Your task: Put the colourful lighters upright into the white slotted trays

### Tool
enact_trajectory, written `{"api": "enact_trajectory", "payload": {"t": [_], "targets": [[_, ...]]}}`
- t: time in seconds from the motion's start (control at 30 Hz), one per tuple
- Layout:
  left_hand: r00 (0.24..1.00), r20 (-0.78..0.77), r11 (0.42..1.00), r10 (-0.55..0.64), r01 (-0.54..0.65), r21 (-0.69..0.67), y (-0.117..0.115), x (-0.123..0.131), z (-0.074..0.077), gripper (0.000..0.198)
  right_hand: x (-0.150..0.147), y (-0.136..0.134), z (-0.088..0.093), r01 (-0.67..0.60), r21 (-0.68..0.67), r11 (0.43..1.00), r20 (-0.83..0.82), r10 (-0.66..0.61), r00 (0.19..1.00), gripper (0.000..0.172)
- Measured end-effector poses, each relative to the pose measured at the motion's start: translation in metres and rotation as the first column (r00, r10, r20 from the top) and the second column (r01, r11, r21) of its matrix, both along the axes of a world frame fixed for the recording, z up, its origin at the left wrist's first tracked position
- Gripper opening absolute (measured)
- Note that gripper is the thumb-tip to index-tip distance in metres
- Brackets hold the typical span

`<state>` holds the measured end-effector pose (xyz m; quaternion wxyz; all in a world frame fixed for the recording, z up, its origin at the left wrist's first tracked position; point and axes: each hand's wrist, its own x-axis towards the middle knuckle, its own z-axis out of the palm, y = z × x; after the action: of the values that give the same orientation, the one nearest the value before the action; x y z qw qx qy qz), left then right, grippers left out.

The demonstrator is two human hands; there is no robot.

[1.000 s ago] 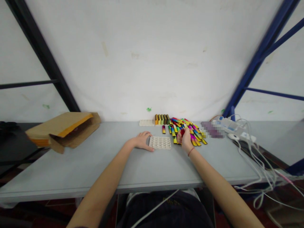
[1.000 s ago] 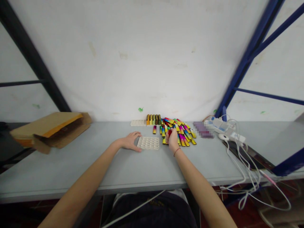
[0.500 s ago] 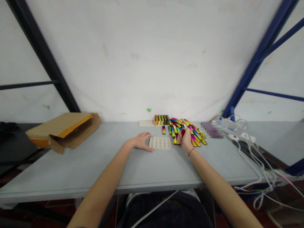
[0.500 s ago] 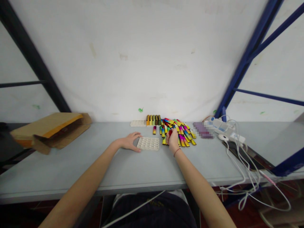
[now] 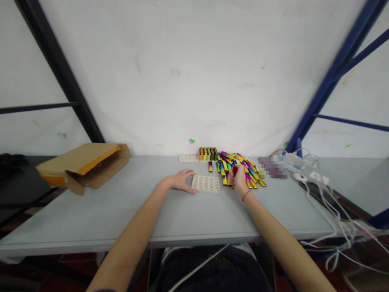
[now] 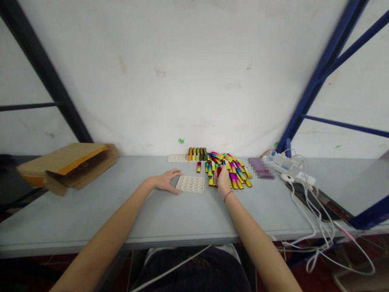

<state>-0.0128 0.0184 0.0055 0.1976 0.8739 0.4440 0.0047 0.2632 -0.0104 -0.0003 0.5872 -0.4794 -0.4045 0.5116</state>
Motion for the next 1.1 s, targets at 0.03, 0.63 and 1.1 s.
{"api": "enact_trajectory", "payload": {"t": [0.03, 0.63, 1.1], "targets": [[1.000, 0.000, 1.000, 0.004, -0.004, 0.002, 0.000, 0.000, 0.000, 0.099, -0.002, 0.000, 0.000, -0.015, 0.019, 1.000, 0.037, 0.014, 0.999, 0.051], [0.999, -0.037, 0.997, -0.005, 0.008, 0.083, 0.000, 0.003, -0.007, 0.107, -0.073, 0.018, 0.012, -0.444, 0.430, 0.786, 0.780, -0.075, 0.622, 0.024], [0.999, -0.042, 0.998, 0.004, -0.001, 0.058, -0.004, 0.005, -0.001, 0.109, -0.073, 0.018, 0.019, -0.560, 0.405, 0.723, 0.906, -0.235, 0.351, 0.038]]}}
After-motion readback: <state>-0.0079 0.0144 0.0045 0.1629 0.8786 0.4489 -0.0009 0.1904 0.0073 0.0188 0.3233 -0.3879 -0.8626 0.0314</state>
